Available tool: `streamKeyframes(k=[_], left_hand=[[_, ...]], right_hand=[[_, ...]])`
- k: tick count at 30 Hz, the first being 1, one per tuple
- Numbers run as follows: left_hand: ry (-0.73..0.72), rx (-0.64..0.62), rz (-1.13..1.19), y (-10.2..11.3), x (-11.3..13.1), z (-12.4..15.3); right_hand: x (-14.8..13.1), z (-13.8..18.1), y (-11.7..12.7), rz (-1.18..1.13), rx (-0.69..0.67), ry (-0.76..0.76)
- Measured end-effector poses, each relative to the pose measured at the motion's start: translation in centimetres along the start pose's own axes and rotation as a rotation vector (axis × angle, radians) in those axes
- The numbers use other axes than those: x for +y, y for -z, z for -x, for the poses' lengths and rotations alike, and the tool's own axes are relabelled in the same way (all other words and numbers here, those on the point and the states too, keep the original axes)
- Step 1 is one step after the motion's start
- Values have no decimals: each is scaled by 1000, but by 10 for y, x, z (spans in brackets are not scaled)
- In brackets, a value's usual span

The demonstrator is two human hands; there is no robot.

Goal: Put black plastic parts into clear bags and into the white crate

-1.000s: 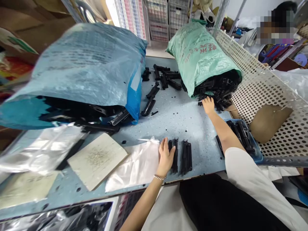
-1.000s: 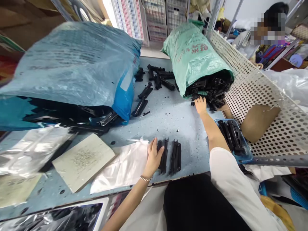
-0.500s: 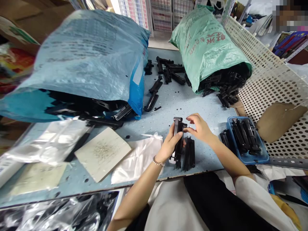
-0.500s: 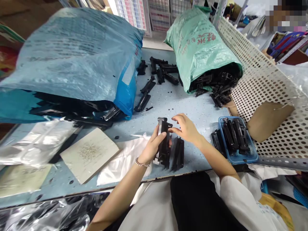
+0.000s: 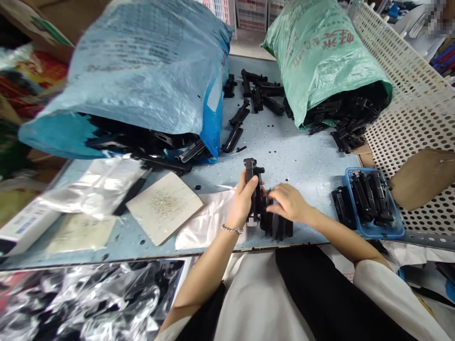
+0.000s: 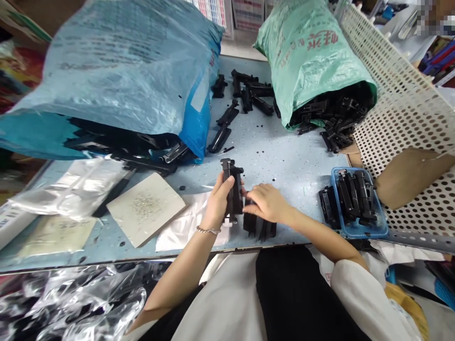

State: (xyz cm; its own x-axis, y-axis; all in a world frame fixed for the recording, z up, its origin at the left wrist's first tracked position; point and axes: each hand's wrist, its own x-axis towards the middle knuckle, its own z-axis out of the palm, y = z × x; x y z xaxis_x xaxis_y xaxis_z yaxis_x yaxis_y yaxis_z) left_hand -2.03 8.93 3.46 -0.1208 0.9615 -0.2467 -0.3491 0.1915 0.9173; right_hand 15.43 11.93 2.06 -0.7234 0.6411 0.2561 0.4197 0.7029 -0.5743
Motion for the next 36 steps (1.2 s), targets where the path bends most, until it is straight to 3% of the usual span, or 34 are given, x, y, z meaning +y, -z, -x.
streamKeyframes(k=[3, 7, 10, 13, 15, 18, 22, 28, 36], left_hand=[[9, -28, 13, 1, 3, 0], [-8, -56, -12, -2, 0, 9], [-50, -46, -81, -2, 1, 18], [-58, -80, -110, -2, 7, 24], [33, -153, -58, 0, 12, 25], [288, -292, 74, 7, 16, 22], [526, -420, 192, 16, 20, 19], [396, -374, 143, 5, 31, 34], [585, -520, 353, 16, 32, 26]], right_hand=[[-6, 14, -15, 270, -61, 195], [-7, 23, -24, 220, -85, 206], [-1, 18, -5, 122, -88, 158], [9, 2, 27, 186, 88, 84], [12, -11, 49, 270, 91, 135], [9, -28, 73, 327, -122, 337], [-5, -38, 84, 328, -208, 521], [-8, -42, 78, 709, -28, 730], [-10, -40, 87, 768, -95, 778]])
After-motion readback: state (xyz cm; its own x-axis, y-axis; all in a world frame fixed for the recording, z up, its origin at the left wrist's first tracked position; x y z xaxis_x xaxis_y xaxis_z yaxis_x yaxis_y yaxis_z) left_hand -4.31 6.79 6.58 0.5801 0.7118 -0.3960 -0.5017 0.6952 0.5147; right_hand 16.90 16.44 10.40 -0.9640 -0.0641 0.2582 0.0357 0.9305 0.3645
